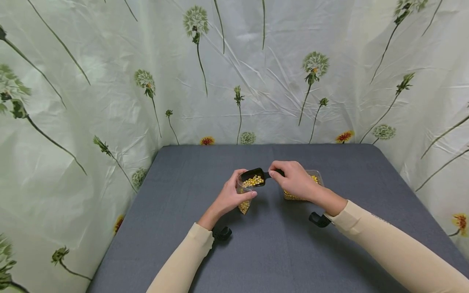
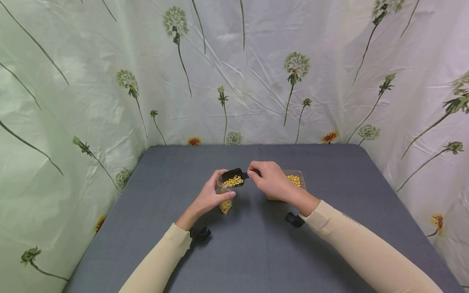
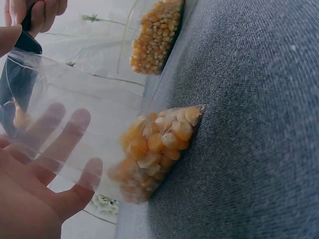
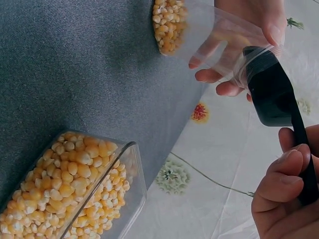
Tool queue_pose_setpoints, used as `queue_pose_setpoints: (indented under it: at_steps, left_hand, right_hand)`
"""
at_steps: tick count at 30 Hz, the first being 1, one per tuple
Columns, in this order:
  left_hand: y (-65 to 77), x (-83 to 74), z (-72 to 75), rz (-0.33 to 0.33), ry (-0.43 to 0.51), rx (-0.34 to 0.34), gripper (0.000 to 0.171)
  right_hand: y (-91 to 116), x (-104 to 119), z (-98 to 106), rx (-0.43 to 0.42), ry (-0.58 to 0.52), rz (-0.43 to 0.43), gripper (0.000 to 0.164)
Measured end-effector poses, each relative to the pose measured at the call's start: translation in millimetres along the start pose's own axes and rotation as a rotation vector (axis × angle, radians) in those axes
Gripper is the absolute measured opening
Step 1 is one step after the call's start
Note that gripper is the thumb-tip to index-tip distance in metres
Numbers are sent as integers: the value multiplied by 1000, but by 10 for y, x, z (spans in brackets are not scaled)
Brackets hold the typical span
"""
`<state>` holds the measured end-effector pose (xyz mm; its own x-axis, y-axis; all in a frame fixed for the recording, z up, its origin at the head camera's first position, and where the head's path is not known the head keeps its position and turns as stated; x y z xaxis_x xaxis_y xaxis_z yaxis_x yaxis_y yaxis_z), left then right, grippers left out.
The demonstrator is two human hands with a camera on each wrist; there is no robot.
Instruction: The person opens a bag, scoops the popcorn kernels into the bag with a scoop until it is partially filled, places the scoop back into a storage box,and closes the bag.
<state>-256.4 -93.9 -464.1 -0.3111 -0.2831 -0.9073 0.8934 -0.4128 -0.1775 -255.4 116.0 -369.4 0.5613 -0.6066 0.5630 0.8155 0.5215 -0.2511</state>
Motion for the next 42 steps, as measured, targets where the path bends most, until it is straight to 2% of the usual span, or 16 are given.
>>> queue_pose_setpoints:
  at_steps: [12,24,31,35,42]
  left_hand:
    - [-11,29,-17,-28,35,2,64]
    - [-9,33,-8,-72,4,-27,60]
    - [-11,30,-7,-82,52,-17,59]
    - [-24,11,8,-96,59,-29,61]
    - [-30,44,10,-66,66,-36,70]
  right_hand:
    - [40,92,-1,-68,102,120,9]
    - [81,186,-3,-124,229,256,4]
    - [91,241,-2,-148,284,335,3]
    - [83,254,-1,-164,290,354,4]
    - [109,241,-17,-165,282,354,3]
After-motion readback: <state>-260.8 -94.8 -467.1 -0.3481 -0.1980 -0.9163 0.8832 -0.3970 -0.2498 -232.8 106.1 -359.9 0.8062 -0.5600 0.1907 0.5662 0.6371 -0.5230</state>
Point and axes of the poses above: each hand's wrist, its own y-axis away from the middle knuckle, its own z-axis out of the back of the hand, x = y × z, the point moved 5 cm from there along -y, towards the middle knuckle, and after that the axes turned 2 degrees about x, right-handed, at the moved point
